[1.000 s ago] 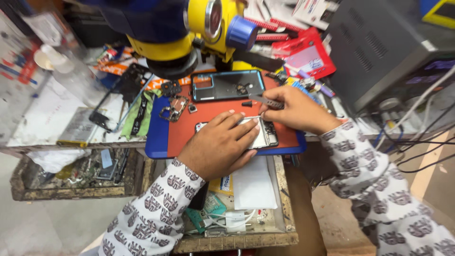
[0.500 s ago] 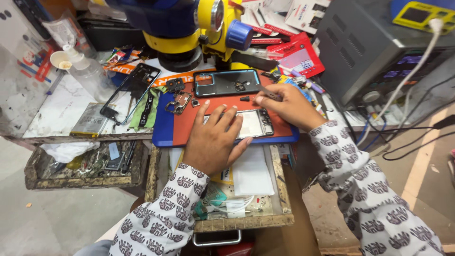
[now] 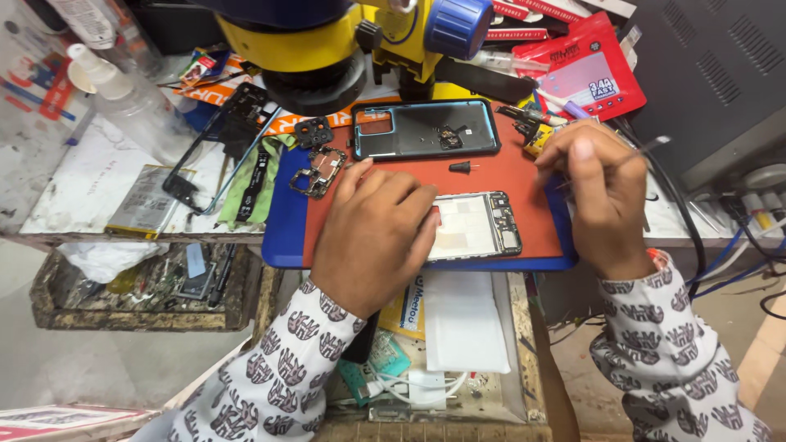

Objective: The person works on the internal components of a disassembled mobile phone. Using tweezers and by hand, they manipulate small parts, including cables and circuit boards, within the phone's frame while it sits on a blue mat at a repair station.

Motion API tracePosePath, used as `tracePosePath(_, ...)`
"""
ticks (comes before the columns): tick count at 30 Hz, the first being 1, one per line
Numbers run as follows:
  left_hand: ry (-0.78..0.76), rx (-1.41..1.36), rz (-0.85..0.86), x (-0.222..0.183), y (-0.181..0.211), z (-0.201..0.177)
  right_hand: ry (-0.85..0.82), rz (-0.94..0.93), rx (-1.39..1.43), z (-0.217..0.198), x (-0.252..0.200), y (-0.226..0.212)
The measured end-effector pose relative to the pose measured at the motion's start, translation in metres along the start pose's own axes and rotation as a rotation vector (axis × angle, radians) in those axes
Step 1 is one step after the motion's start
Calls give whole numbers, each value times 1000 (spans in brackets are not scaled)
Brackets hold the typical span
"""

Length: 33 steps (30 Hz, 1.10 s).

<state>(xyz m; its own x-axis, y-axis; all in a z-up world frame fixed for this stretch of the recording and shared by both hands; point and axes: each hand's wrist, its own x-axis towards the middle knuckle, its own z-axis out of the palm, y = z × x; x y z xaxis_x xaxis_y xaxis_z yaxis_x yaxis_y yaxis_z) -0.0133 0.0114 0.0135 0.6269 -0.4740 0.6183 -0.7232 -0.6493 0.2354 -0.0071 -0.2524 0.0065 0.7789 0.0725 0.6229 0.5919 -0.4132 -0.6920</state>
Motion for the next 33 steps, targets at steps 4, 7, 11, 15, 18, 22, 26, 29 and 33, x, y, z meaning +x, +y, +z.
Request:
tracePosePath(4, -64, 27, 62, 22, -1, 9, 63, -123, -54, 0, -1, -15)
tracePosePath(7, -136, 33, 75, 38, 0, 18, 135, 145, -43, -1, -8, -19)
tracePosePath(11, -117, 91, 118, 44, 2, 27, -12, 169, 163, -11, -17, -24)
tracePosePath(15, -99, 173, 176, 42, 1, 31, -5, 278, 287, -11, -23, -32)
tracePosePath(18, -116, 152, 159, 38, -1, 26, 17, 357, 476, -13, -22, -32)
tracePosePath(22, -138, -49, 70, 25, -7, 9, 43, 627, 930, -32, -17, -22)
tracePosePath(26, -129, -172, 48, 14, -13, 3, -143, 452, 726, -33, -19, 3)
tracePosePath(29, -149, -230, 62, 9, -17, -2, -130, 471, 386, -22, -17, 20)
tracePosePath(33, -212, -271, 37, 2, -18, -10, -302, 145, 90, -10, -4, 12)
